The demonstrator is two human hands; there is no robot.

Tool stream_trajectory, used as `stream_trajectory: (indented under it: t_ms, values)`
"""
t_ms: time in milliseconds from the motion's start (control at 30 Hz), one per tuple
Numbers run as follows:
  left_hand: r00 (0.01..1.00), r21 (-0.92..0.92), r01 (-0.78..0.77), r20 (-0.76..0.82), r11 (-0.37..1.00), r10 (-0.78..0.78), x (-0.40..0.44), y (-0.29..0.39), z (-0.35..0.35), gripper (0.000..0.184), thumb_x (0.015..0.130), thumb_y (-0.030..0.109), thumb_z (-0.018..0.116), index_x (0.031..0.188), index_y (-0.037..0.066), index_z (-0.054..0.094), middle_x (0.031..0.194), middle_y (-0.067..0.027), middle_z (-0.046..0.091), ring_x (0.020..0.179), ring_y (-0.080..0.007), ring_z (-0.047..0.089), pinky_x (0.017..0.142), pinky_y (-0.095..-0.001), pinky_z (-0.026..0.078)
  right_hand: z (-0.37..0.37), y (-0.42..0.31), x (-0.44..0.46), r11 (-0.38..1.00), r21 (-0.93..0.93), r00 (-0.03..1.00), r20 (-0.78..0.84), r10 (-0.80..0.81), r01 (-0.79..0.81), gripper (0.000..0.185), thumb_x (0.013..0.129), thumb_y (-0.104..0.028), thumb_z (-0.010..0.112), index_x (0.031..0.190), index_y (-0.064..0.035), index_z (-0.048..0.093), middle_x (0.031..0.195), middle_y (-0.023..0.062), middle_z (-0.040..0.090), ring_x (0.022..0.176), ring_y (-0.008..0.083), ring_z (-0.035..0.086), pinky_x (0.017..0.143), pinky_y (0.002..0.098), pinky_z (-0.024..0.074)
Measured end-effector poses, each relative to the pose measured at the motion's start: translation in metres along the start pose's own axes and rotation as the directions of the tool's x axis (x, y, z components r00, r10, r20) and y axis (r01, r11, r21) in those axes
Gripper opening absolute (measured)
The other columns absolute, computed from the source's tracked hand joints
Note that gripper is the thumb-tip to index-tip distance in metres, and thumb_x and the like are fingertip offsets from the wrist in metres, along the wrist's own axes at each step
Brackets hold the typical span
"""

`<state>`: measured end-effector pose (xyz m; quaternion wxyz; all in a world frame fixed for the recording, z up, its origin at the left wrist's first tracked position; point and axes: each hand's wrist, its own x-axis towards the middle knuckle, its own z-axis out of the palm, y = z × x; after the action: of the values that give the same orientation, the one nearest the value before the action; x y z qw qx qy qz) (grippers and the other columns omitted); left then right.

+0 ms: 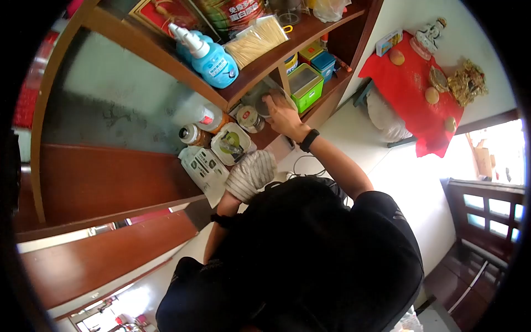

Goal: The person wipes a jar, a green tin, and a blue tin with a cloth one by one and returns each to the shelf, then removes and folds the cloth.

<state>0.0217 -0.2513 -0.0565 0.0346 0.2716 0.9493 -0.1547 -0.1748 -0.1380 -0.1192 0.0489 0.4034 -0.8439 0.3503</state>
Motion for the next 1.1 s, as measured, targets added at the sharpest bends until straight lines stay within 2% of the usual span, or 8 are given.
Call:
stream_trajectory:
  t_ms: [267, 367, 467, 567, 667, 767, 867, 1100]
  values:
    - [0.997, -0.253, 0.061, 0.068, 0.966, -0.046, -0.009, -0.004, 0.003, 0.032, 0.088, 0.017, 0.052, 0.114, 0.001, 0.06, 0.107, -0.0137, 0.063, 0.097, -0.0291, 0.061, 0.089, -0.0399, 0.049, 0.019, 0.018, 0.001, 0.997, -0.024, 0.997, -0.03, -0.07, 0.069, 0.065, 0.071, -0.008, 0.083, 0.126, -0.0027, 0.049, 0.144, 0.0266, 0.043, 0.134, 0.0431, 0.043, 0.113, 0.0464, 0.037]
    - [0.994, -0.275, 0.074, 0.102, 0.959, -0.047, -0.013, 0.0, 0.002, 0.03, 0.088, 0.017, 0.052, 0.113, 0.001, 0.061, 0.106, -0.014, 0.063, 0.095, -0.0294, 0.061, 0.088, -0.0399, 0.049, 0.019, 0.023, -0.003, 0.994, 0.01, 0.994, -0.042, -0.105, 0.106, 0.056, 0.076, -0.006, 0.076, 0.125, -0.0024, 0.05, 0.146, 0.0251, 0.044, 0.135, 0.0411, 0.042, 0.113, 0.0467, 0.0362]
    - [0.99, -0.282, 0.085, 0.129, 0.956, -0.05, -0.016, 0.003, 0.002, 0.029, 0.088, 0.016, 0.053, 0.111, 0.002, 0.061, 0.105, -0.0143, 0.063, 0.094, -0.0298, 0.062, 0.087, -0.04, 0.049, 0.019, 0.024, -0.004, 0.999, 0.047, 0.997, 0.072, 0.02, -0.023, 0.045, 0.08, -0.003, 0.067, 0.122, -0.0013, 0.052, 0.146, 0.0237, 0.046, 0.137, 0.0389, 0.042, 0.115, 0.0461, 0.0342]
    - [0.987, -0.281, 0.1, 0.147, 0.955, -0.06, -0.017, 0.005, 0.0, 0.027, 0.088, 0.016, 0.053, 0.11, 0.002, 0.061, 0.103, -0.0146, 0.064, 0.093, -0.0301, 0.062, 0.086, -0.0401, 0.049, 0.017, 0.018, -0.006, 0.987, -0.116, 0.99, -0.082, -0.116, 0.106, 0.039, 0.08, -0.001, 0.06, 0.118, -0.0002, 0.055, 0.145, 0.0236, 0.048, 0.138, 0.0388, 0.042, 0.117, 0.0453, 0.0327]
    - [0.983, -0.286, 0.127, 0.162, 0.95, -0.083, -0.017, 0.009, -0.002, 0.026, 0.087, 0.015, 0.053, 0.108, 0.002, 0.061, 0.102, -0.0148, 0.064, 0.092, -0.0305, 0.062, 0.085, -0.0401, 0.048, 0.011, 0.01, -0.01, 0.988, -0.12, 0.986, -0.118, -0.115, 0.101, 0.044, 0.079, -0.002, 0.061, 0.122, 0.0009, 0.056, 0.143, 0.0238, 0.049, 0.138, 0.0387, 0.041, 0.118, 0.0444, 0.0314]
    - [0.979, -0.289, 0.15, 0.178, 0.946, -0.101, -0.013, 0.012, -0.005, 0.024, 0.087, 0.014, 0.053, 0.107, 0.002, 0.061, 0.1, -0.0151, 0.064, 0.091, -0.0308, 0.062, 0.084, -0.0402, 0.048, 0.006, 0.006, -0.009, 0.988, -0.08, 0.975, -0.167, -0.144, 0.132, 0.054, 0.078, -0.004, 0.062, 0.131, 0.0005, 0.053, 0.142, 0.0232, 0.05, 0.137, 0.0391, 0.042, 0.117, 0.0444, 0.0329]
    - [0.974, -0.287, 0.171, 0.196, 0.943, -0.117, -0.007, 0.019, -0.007, 0.023, 0.087, 0.014, 0.054, 0.105, 0.002, 0.061, 0.099, -0.0154, 0.064, 0.09, -0.0312, 0.062, 0.083, -0.0402, 0.048, -0.007, -0.008, -0.018, 0.999, 0.01, 0.995, -0.091, -0.041, 0.042, 0.06, 0.078, -0.006, 0.064, 0.136, -0.0004, 0.05, 0.139, 0.0221, 0.051, 0.135, 0.0394, 0.044, 0.116, 0.0445, 0.0347]
    - [0.951, -0.251, 0.228, 0.266, 0.941, -0.159, 0.022, 0.041, -0.01, 0.02, 0.087, 0.013, 0.054, 0.102, 0.002, 0.061, 0.096, -0.016, 0.064, 0.088, -0.032, 0.063, 0.08, -0.0404, 0.048, -0.039, -0.03, -0.06, 0.945, 0.241, 0.974, -0.103, -0.203, 0.222, 0.052, 0.082, -0.011, 0.069, 0.13, -0.0027, 0.053, 0.14, 0.0181, 0.051, 0.134, 0.0359, 0.046, 0.111, 0.0446, 0.0406]
